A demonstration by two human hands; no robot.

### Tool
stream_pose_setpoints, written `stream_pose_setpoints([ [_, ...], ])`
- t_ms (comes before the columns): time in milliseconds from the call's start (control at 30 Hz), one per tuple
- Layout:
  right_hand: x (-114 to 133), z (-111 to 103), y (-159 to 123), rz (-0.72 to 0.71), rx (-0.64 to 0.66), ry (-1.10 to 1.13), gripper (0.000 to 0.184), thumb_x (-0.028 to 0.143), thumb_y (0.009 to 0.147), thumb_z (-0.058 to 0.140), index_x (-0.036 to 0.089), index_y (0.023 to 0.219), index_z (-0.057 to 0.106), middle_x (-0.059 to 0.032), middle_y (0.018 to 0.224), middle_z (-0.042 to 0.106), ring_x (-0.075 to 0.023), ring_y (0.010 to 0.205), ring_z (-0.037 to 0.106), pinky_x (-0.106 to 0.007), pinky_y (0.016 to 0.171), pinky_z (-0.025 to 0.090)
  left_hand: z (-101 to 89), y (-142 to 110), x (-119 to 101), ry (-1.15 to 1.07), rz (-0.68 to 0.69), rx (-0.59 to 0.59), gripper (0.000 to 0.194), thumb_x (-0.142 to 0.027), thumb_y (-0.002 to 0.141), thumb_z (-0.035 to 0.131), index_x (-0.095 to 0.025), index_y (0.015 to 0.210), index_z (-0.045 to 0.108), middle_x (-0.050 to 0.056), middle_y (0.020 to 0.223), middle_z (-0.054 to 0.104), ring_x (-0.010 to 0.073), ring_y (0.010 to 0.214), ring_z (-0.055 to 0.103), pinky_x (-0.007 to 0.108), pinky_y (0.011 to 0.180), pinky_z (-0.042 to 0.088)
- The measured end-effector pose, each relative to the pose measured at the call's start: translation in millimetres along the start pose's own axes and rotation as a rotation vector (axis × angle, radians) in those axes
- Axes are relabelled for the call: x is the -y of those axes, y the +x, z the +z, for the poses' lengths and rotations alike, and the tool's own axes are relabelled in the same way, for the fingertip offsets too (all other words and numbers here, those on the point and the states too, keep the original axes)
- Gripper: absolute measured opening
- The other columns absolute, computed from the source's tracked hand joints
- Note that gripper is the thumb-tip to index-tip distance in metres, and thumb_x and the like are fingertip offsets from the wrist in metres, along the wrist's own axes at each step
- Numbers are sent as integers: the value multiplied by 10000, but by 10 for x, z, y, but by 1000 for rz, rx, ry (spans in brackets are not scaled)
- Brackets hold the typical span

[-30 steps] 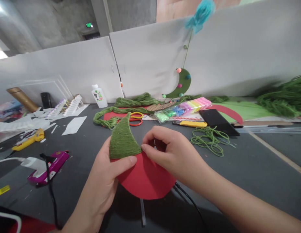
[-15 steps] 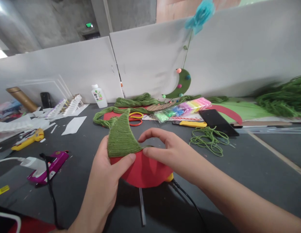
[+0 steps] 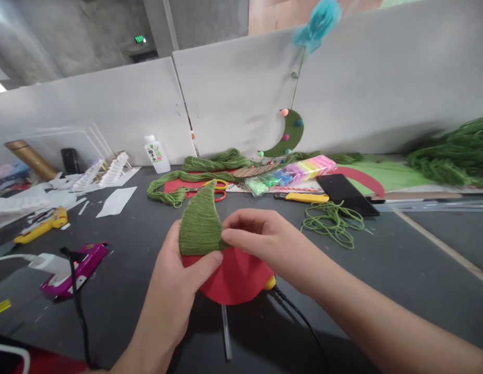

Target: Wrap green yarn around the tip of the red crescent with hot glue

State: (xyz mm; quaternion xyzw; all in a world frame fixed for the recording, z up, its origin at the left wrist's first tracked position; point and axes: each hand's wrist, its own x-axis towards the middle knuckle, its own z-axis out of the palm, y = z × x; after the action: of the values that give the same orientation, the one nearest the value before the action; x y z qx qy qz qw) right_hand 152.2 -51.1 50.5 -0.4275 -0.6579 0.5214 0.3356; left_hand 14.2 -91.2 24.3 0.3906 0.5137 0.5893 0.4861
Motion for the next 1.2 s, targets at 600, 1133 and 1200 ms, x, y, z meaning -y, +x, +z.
stream_pose_setpoints([
  [600, -57, 35, 16, -102, -138, 21, 57, 177, 749, 574, 187, 692, 571, 44, 638, 550, -102, 607, 486, -227, 575, 385, 43, -7, 9, -289, -98, 64, 597, -93, 647, 687, -204, 1215, 541, 43, 924, 724, 219, 838, 679, 315, 733, 528],
  [1133, -44, 31, 19, -57, -10, -28, 72, 167, 756, 561, 176, 704, 610, 37, 632, 555, -92, 578, 467, -216, 544, 360, -84, 75, 7, -118, -33, 89, 337, -191, 645, 742, -193, 970, 651, 30, 824, 717, 174, 697, 665, 259, 626, 530],
  [1200, -30, 27, 13, -78, -1, -55, 82, 157, 755, 557, 179, 702, 615, 42, 631, 555, -85, 566, 464, -214, 545, 366, -98, 81, 17, -124, -56, 111, 307, -169, 645, 739, -184, 941, 658, 23, 798, 711, 159, 678, 656, 247, 620, 527],
])
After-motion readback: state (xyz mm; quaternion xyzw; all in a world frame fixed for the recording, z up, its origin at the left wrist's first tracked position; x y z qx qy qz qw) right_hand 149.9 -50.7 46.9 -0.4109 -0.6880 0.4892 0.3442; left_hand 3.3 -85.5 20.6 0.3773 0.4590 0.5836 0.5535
